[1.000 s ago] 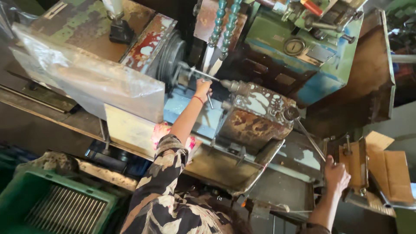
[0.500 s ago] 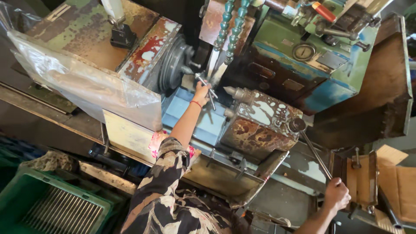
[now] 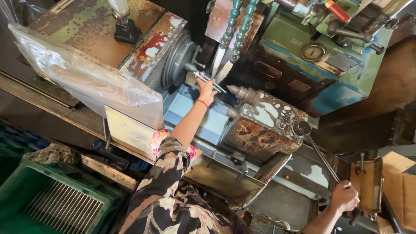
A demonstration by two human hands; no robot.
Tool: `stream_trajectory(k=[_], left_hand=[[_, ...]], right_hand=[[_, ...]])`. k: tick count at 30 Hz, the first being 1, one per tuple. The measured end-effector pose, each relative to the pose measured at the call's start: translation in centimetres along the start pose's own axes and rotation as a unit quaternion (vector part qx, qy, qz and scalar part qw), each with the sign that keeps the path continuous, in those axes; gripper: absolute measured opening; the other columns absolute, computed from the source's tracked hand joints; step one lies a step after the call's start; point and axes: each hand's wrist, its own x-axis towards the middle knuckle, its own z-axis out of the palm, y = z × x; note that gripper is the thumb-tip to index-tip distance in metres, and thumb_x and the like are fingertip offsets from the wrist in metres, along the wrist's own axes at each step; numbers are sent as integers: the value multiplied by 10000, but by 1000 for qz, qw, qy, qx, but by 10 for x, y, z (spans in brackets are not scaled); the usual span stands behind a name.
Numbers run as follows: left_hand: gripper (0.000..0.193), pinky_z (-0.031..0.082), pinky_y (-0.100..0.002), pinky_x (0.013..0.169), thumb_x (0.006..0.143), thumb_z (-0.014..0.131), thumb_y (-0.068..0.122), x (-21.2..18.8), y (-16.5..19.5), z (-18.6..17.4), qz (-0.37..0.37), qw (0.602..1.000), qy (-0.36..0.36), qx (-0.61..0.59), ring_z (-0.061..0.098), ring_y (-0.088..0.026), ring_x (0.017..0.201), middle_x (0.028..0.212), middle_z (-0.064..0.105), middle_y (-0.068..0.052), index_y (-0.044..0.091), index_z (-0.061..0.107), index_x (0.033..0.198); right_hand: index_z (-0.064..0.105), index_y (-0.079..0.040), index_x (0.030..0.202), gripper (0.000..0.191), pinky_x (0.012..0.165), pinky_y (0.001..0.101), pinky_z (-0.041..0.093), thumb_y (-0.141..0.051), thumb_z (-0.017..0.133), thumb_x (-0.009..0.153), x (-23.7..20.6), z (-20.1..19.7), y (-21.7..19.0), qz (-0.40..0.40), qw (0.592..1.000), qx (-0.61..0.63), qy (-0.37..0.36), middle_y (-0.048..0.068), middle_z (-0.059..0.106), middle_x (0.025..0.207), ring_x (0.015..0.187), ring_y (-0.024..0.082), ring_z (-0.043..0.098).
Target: The person wipes metal rods with a cloth and sorts them into green plastic crates, then carries a crate of rods to a lathe. They load a rod into the lathe, operate the machine, and handle the machined piece.
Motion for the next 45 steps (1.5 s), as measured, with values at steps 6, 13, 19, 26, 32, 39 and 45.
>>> stream_trajectory(k=[6, 13, 19, 26, 32, 39, 45], left_hand=[[714, 403, -759, 1003, 860, 662, -34, 0, 4, -3, 27, 996, -50, -69, 464, -335, 1286, 1464, 397, -85, 253, 303, 1406], [518, 399, -589, 855, 889, 669, 0, 2, 3, 3, 16, 996, -34, -79, 461, -231, 1057, 1226, 419, -29, 229, 353, 1230], [352, 370, -440, 711, 938, 690, 45, 9, -2, 4, 54, 995, -36, -75, 439, -152, 848, 1000, 421, 14, 195, 396, 1059], [308, 337, -267, 544, 996, 715, 97, -21, 28, 21, 208, 970, -102, -78, 413, -61, 605, 737, 422, 64, 155, 446, 860], [146, 279, -221, 422, 992, 676, 217, -191, 18, -95, 98, 965, -230, 81, 373, -17, 468, 592, 458, 81, 78, 647, 956], [228, 451, -222, 697, 989, 735, 73, -302, -10, -292, 42, 942, -214, 254, 590, -56, 806, 965, 707, -17, -29, 748, 1193], [182, 503, -225, 689, 994, 671, 118, -348, 6, -387, 85, 919, -170, 346, 639, -48, 816, 969, 749, -31, -6, 748, 1103]], right_hand=[[742, 92, 947, 674, 766, 614, 581, -409, 334, 1140, -1, -6, 2, 28, 994, -13, -108, 349, 703, 913, 895, 513, 716], [751, 28, 1069, 611, 845, 654, 506, -450, 386, 1176, -38, -10, 17, -16, 996, -15, -86, 372, 686, 994, 925, 604, 636], [727, 53, 1116, 441, 760, 561, 538, -368, 713, 988, -47, -16, 40, -170, 982, -3, 85, 298, 696, 1007, 879, 462, 666], [688, 31, 1291, 223, 803, 272, 520, -124, 621, 1146, -152, -54, 37, 51, 854, 505, -113, 179, 685, 1141, 942, 163, 645], [671, -26, 1320, 355, 792, 294, 585, -116, 686, 977, -315, -66, -82, -1, 795, 529, -297, 106, 729, 1046, 907, 160, 710], [712, 17, 1213, 240, 749, 240, 587, -48, 673, 985, -461, -103, -178, -126, 729, 557, -378, 75, 758, 1006, 833, 93, 704], [751, 4, 1087, 189, 703, 263, 580, -66, 743, 912, -534, -104, -166, -173, 722, 499, -448, 89, 774, 933, 793, 107, 748]])
